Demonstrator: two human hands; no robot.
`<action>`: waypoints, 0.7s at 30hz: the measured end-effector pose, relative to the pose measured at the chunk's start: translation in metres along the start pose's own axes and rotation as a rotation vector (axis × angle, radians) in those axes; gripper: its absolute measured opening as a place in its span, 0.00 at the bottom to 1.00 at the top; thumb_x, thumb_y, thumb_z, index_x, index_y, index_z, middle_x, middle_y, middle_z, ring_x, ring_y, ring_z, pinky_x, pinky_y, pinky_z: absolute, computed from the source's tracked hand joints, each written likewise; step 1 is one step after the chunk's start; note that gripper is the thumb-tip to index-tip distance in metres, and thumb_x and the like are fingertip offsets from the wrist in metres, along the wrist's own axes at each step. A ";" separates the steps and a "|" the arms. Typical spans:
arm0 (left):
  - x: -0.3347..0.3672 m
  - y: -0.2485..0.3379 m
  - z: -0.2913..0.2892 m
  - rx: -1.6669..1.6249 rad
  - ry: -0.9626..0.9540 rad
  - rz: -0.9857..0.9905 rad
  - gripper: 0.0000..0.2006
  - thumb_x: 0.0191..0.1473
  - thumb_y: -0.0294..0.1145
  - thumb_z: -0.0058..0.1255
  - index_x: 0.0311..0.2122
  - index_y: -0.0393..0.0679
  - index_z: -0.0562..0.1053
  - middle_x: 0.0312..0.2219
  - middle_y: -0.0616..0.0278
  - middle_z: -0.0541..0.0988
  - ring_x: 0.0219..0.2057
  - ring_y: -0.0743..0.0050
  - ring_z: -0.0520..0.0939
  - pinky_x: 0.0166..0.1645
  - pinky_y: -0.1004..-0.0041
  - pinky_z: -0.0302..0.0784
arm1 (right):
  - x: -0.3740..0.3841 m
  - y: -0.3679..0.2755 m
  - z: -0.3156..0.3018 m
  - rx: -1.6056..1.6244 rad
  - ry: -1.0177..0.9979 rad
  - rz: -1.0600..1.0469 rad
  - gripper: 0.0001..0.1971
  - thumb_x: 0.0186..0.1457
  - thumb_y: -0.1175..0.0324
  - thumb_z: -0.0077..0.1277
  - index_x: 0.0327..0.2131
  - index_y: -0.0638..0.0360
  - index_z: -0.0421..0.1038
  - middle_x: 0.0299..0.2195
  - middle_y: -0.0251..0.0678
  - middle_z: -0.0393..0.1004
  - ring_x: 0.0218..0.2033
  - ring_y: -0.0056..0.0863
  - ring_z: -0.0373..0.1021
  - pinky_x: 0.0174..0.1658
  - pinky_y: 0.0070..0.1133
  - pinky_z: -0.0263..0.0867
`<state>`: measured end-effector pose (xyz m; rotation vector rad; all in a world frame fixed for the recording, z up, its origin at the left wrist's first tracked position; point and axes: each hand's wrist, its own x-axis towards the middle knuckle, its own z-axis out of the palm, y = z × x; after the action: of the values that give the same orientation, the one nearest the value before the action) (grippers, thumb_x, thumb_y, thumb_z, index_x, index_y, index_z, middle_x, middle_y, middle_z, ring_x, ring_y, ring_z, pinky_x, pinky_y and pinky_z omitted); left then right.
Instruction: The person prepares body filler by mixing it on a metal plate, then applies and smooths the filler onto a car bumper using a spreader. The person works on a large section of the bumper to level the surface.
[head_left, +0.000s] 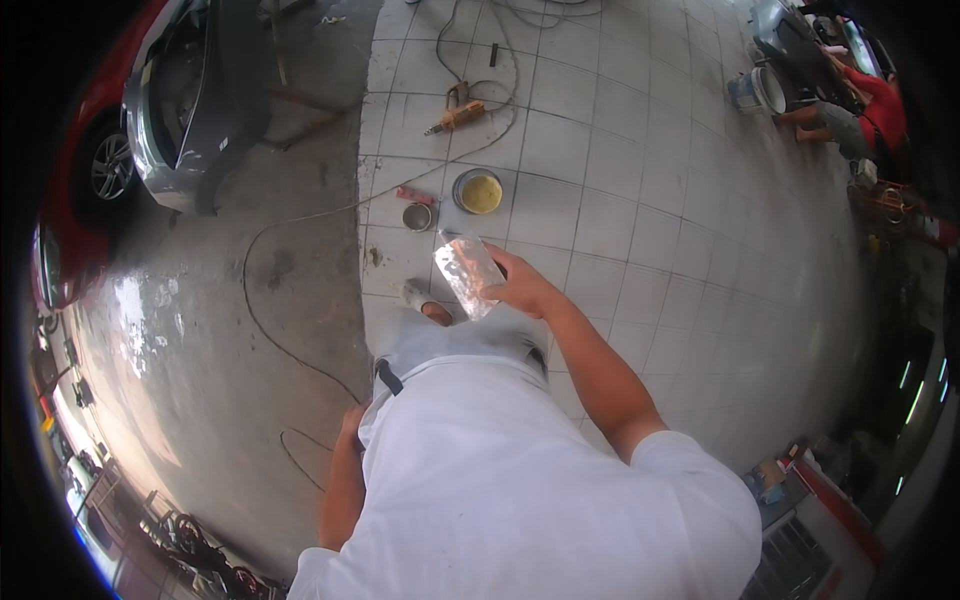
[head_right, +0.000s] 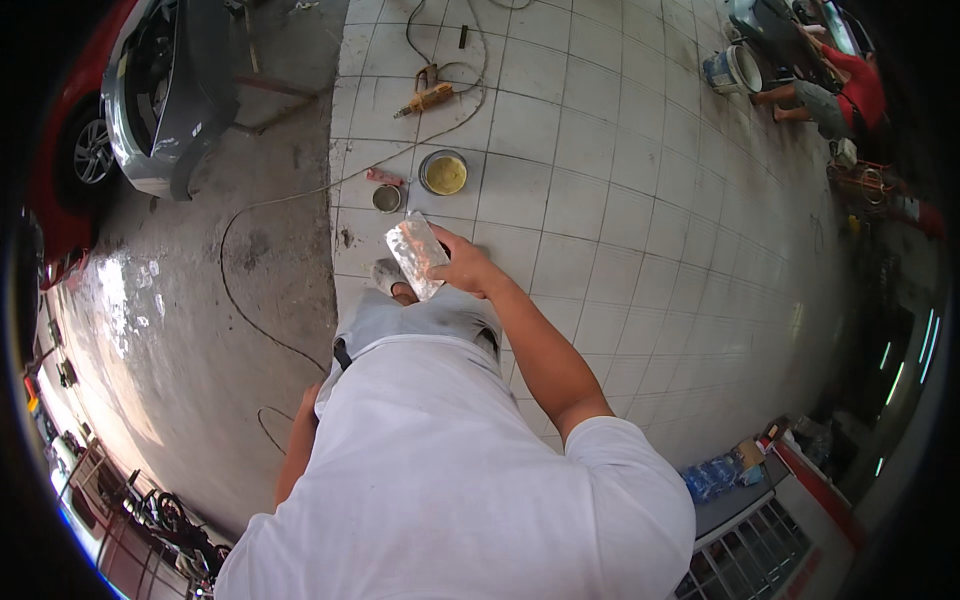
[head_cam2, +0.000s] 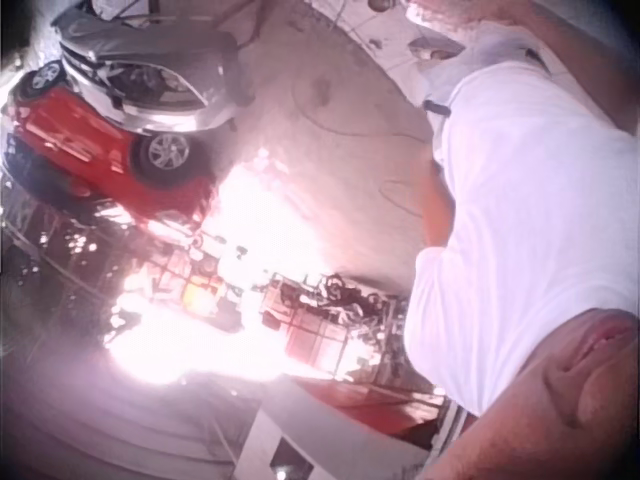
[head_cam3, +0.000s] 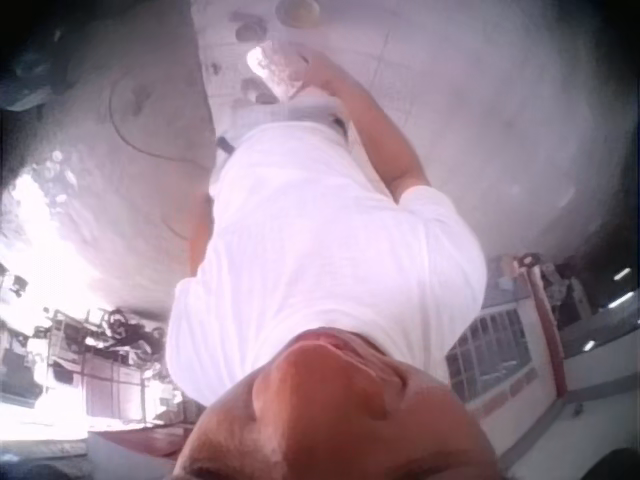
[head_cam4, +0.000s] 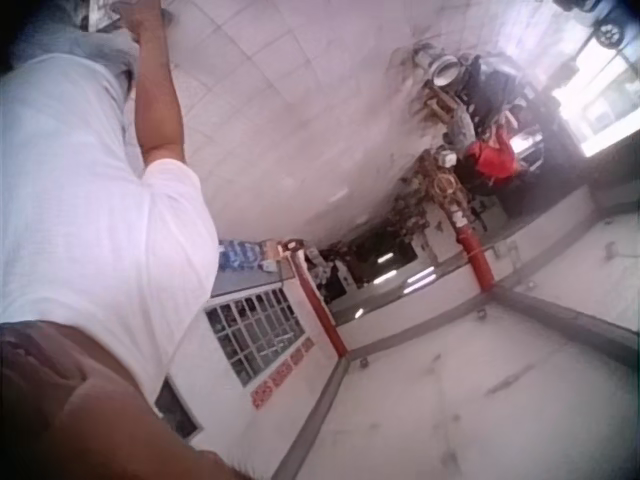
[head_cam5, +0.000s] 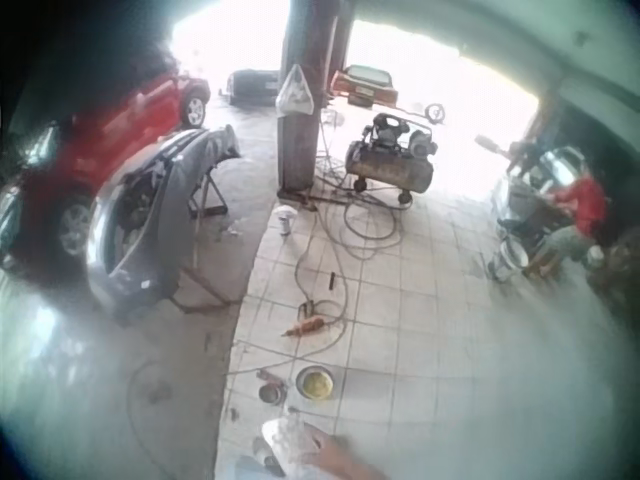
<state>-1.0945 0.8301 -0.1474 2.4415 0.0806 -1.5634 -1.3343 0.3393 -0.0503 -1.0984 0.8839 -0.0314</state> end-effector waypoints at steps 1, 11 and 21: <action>0.019 -0.011 -0.010 0.113 0.107 0.145 0.22 0.64 0.43 0.53 0.49 0.28 0.76 0.37 0.47 0.85 0.42 0.47 0.86 0.47 0.53 0.81 | -0.005 -0.005 -0.007 -0.144 0.020 0.006 0.30 0.56 0.76 0.59 0.64 0.62 0.67 0.51 0.36 0.77 0.53 0.28 0.71 0.55 0.26 0.69; 0.177 0.255 -0.151 -0.904 0.158 0.354 0.15 0.64 0.38 0.60 0.50 0.42 0.75 0.42 0.59 0.82 0.34 0.75 0.80 0.35 0.76 0.71 | 0.099 0.127 -0.071 0.928 0.538 -0.053 0.25 0.58 0.72 0.63 0.58 0.59 0.69 0.48 0.37 0.79 0.50 0.35 0.75 0.54 0.32 0.72; 0.402 0.395 0.155 -1.227 -0.494 0.532 0.22 0.67 0.35 0.53 0.59 0.32 0.65 0.53 0.49 0.79 0.50 0.47 0.84 0.53 0.57 0.83 | 0.283 0.206 -0.128 -0.789 0.535 -0.007 0.26 0.62 0.73 0.54 0.63 0.49 0.69 0.52 0.50 0.78 0.49 0.47 0.76 0.53 0.31 0.71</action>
<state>-0.9918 0.3778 -0.5032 1.0026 0.2029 -1.2246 -1.3057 0.2213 -0.4027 -1.8778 1.4313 0.0230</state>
